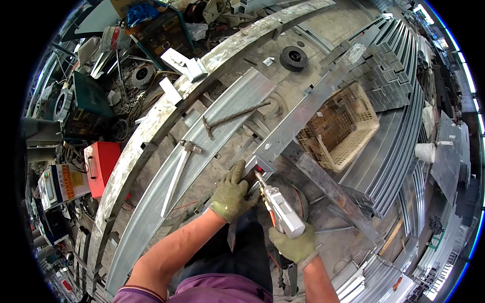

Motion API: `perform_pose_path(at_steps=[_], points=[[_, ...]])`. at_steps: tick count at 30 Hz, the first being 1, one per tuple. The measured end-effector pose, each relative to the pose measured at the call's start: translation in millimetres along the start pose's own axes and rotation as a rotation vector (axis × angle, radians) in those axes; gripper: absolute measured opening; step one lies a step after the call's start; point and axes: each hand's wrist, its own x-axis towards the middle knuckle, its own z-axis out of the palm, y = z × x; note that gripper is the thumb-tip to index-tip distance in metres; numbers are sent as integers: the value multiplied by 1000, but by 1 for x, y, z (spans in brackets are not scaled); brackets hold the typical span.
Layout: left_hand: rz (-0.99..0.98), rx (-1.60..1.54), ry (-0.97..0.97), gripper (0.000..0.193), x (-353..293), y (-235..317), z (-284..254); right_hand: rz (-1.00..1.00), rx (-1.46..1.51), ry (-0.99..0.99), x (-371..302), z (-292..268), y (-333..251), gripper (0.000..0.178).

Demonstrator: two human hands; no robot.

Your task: The person assembles and welds metal frame components in a workshop. They position metal bars on a workbench, use a hammer to align joints, and weld the pieces together with a handheld welding torch. The person repeatedly repositions the frame to weld different seams.

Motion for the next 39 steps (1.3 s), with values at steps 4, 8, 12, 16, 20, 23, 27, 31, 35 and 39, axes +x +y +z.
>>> perform_pose_path(at_steps=[4, 8, 12, 16, 20, 23, 27, 31, 35, 39], points=[[-10, 17, -12, 46, 3, 1, -2, -147, -6, 3, -12, -6, 6, 37], [-22, 14, -5, 49, 3, 4, -1, -202, -67, 83, -14, -25, 15, 24], [81, 67, 53, 61, 3, 5, -3, -13, -16, 131, -15, -40, 28, 33], [176, 142, 76, 75, 0, 9, -4, -97, -51, 180, -23, -42, 46, 25], [158, 268, -59, 78, 14, 24, -7, -162, 1, 185, -28, -41, 45, 20], [187, 321, -81, 77, 20, 25, -6, -238, -65, 237, -29, -40, 61, 18], [168, 308, -109, 74, 23, 33, -15, -193, -97, 200, -35, -45, 71, 21], [11, 66, -55, 65, -16, 51, -24, -52, 31, 191, -41, -62, 65, 20], [-221, -15, -5, 58, -65, 51, -18, -72, 117, 270, -40, -87, 73, 20], [-448, 84, -147, 57, -75, 48, -6, -84, 214, 279, -19, -114, 64, 25]])
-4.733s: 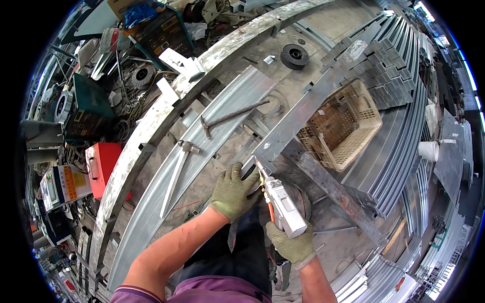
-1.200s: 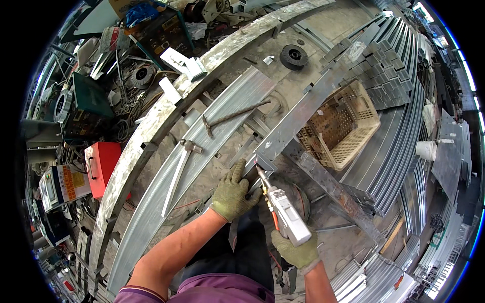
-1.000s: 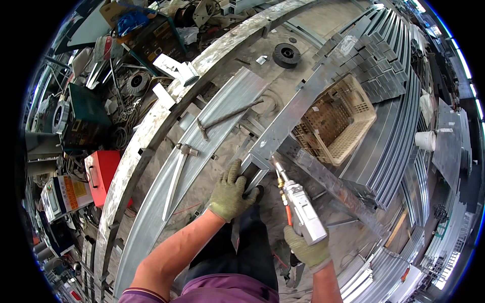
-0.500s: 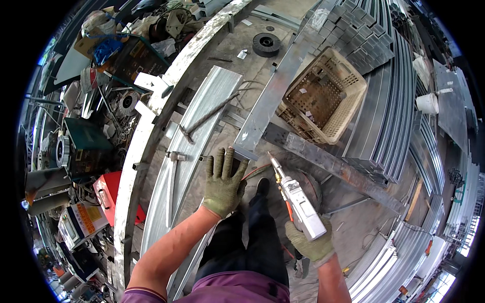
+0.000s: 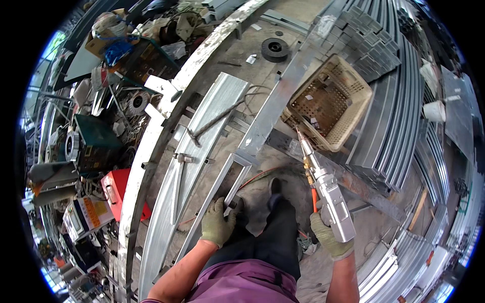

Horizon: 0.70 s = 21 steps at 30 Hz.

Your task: The person assembles and welds metal frame components in a workshop. They position metal bars on a workbench, use a hammer to align joints, and weld the pieces together with a handheld welding torch. The person repeatedly repositions the frame to weld different seams.

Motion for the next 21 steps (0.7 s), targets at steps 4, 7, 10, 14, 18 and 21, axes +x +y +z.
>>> perform_pose_path(at_steps=[4, 7, 10, 14, 18, 21], points=[[-169, 89, -38, 45, 14, -4, 21, 31, 132, -63, 51, -17, -13, 23], [-206, 144, -14, 40, 14, -7, 28, -120, 150, 5, 85, -28, 12, 23], [-319, 113, -61, 38, 13, -7, 29, -82, 17, -97, 124, -55, 37, 22], [-336, 139, -2, 39, 13, 2, 31, -50, 109, -87, 173, -78, 46, 23], [-398, 203, 60, 39, 12, 8, 40, 58, 180, -191, 219, -107, 44, 27], [-420, 209, 110, 38, 15, 15, 42, 27, 63, -304, 244, -129, 43, 27]])
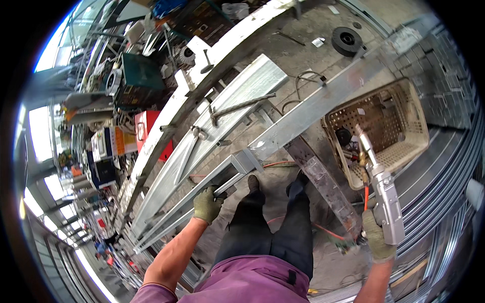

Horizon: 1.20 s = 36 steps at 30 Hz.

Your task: The person assembles and welds metal frame components in a workshop. They position metal bars on a workbench, use a hammer to align joints, and weld the pieces together with a handheld welding torch. The person repeatedly repositions the frame to weld different seams.

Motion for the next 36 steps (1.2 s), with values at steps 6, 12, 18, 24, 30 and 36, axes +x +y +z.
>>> perform_pose_path(at_steps=[6, 12, 18, 24, 30, 36], points=[[-137, 41, -48, 41, 4, 18, -6, -197, -325, -366, 24, -44, -49, 21], [-151, 71, -11, 45, 4, 17, 1, -571, -538, -653, 44, 25, -134, 24], [-138, 27, -40, 43, 4, 20, -6, -568, -613, -943, 58, 88, -146, 21], [-153, 40, -55, 39, 5, 17, 1, -675, -611, -977, 62, 123, -134, 21], [-172, 31, -89, 39, 5, 20, -5, -682, -654, -1063, 72, 146, -139, 23], [-164, 30, -68, 41, 5, 20, -3, -614, -677, -1122, 77, 156, -136, 24]])
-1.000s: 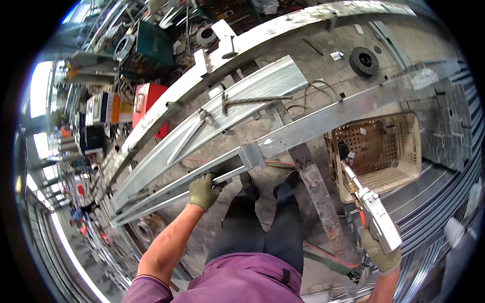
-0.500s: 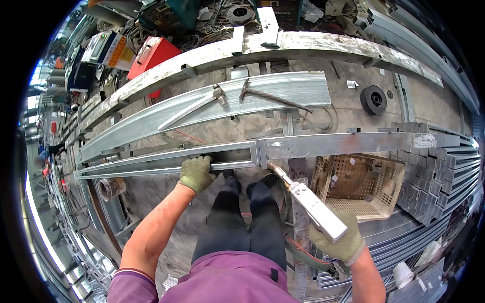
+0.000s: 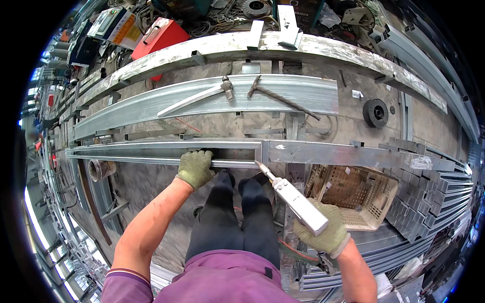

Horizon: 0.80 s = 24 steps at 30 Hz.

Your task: The person assembles and welds metal frame components in a workshop. They position metal bars on a workbench, use a hammer to align joints, and weld the pieces together with a handheld welding torch. The person repeatedly repositions the frame to weld different seams.

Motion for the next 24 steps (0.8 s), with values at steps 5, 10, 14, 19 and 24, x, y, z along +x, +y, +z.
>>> perform_pose_path(at_steps=[5, 10, 14, 19, 24], points=[[5, -9, 31, 39, -1, -1, 2, -36, -48, -2, 4, 6, 2, 25], [18, -6, 49, 38, -2, -1, 2, -63, -71, -26, 3, 9, 9, 29], [10, 0, 28, 37, -1, 0, -2, -61, -80, -35, 4, 6, 6, 27], [-11, -15, 20, 38, -1, 2, -2, -68, -139, -36, 4, 7, 9, 26], [12, -3, 18, 39, -1, -1, 2, -98, -206, -47, 8, 3, 4, 27]])
